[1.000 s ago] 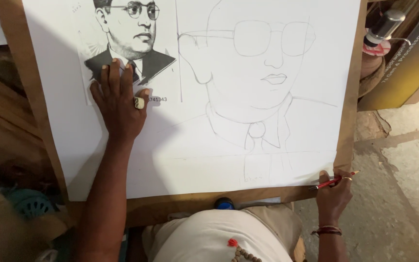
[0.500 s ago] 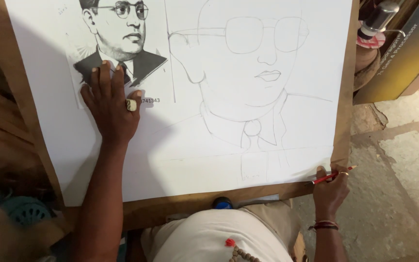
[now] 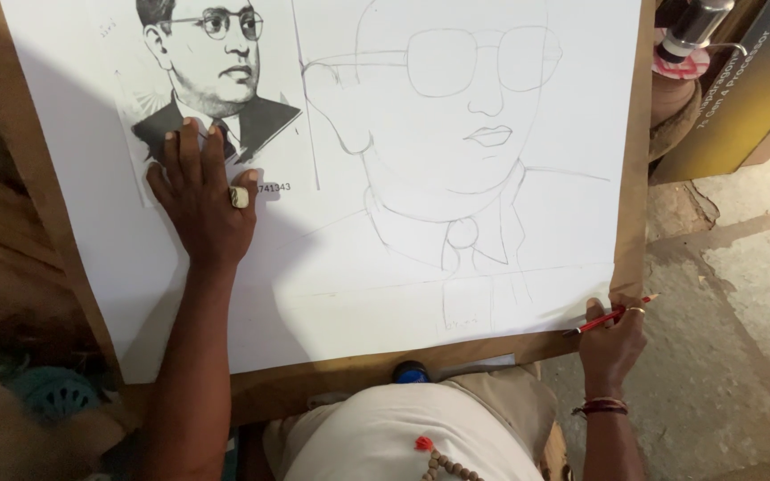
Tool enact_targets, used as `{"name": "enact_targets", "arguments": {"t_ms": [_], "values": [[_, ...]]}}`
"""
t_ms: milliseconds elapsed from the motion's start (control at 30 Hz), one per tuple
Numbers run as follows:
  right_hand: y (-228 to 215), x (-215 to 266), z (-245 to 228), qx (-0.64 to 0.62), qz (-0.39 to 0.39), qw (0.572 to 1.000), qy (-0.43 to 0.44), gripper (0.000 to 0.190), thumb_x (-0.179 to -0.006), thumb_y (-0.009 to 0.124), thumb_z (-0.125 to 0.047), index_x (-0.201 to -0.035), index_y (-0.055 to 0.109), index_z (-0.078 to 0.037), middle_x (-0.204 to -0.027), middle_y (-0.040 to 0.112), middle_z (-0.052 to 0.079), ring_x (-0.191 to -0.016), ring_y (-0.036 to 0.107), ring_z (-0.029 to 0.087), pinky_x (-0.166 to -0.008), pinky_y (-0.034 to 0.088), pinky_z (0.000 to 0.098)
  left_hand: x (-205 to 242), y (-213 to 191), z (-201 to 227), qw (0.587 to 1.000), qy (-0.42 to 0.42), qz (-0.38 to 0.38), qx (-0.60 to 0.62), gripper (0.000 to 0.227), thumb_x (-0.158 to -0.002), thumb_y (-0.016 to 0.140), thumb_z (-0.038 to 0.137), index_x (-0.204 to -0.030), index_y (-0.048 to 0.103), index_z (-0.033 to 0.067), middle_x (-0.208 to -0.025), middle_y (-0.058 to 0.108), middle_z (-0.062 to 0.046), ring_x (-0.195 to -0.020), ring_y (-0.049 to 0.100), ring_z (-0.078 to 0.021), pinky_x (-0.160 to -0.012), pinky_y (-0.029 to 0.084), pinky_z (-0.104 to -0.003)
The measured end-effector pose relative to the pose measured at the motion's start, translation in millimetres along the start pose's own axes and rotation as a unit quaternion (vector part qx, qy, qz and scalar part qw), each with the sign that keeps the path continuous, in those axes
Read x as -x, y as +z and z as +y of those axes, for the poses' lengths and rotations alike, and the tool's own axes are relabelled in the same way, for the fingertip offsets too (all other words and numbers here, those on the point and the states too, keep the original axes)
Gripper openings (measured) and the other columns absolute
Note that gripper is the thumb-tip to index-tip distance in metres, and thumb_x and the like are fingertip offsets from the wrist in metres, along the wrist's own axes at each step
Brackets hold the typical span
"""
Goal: The person is sketching a portrait on paper using a pencil and an eraser, referring to a printed photograph.
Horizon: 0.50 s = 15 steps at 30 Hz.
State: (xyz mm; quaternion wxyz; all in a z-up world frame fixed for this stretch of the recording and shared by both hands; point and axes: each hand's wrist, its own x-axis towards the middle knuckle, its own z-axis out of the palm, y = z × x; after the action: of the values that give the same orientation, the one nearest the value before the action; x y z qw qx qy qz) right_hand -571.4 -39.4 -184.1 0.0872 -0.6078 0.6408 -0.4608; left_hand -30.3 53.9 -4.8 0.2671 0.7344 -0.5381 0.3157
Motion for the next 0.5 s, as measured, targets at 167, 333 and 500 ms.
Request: {"name": "enact_targets", "arguments": {"t_ms": [167,333,500], "values": [[-3,-1,-3,0.012,-0.014,1.0,0.023,0.03,-0.097,0.082,-0.013,-0.112,0.062,0.002,-0.095,0.069,0.02,-0.084,0.071,0.033,-0.073,0.053,0.0434,0,-2,3,1.0,-0.007,-0.003,0.003,0.062,-0.117,0.047,0.051,-0.156,0.05,0.0039,-0.164,0.038,-0.019,-0.152,0.034,-0.0423,-0.117,0.025,-0.069],[0,-7,2,-0.035,0.0,0.999,-0.029,0.029,-0.099,0.08,-0.012,-0.117,0.061,0.001,-0.106,0.07,0.02,-0.096,0.071,0.031,-0.084,0.055,0.0414,3,1,2,1.0,-0.012,0.008,0.011,0.059,-0.115,0.053,0.049,-0.155,0.05,0.0046,-0.164,0.038,-0.019,-0.152,0.034,-0.0435,-0.117,0.025,-0.068],[2,-15,9,-0.025,0.004,0.999,-0.029,0.029,-0.1,0.079,-0.011,-0.118,0.06,0.002,-0.108,0.069,0.019,-0.096,0.071,0.031,-0.083,0.056,0.0411,2,0,5,1.0,-0.022,0.014,0.013,0.058,-0.113,0.057,0.045,-0.154,0.05,0.0048,-0.163,0.039,-0.02,-0.151,0.035,-0.0434,-0.117,0.025,-0.068]]}}
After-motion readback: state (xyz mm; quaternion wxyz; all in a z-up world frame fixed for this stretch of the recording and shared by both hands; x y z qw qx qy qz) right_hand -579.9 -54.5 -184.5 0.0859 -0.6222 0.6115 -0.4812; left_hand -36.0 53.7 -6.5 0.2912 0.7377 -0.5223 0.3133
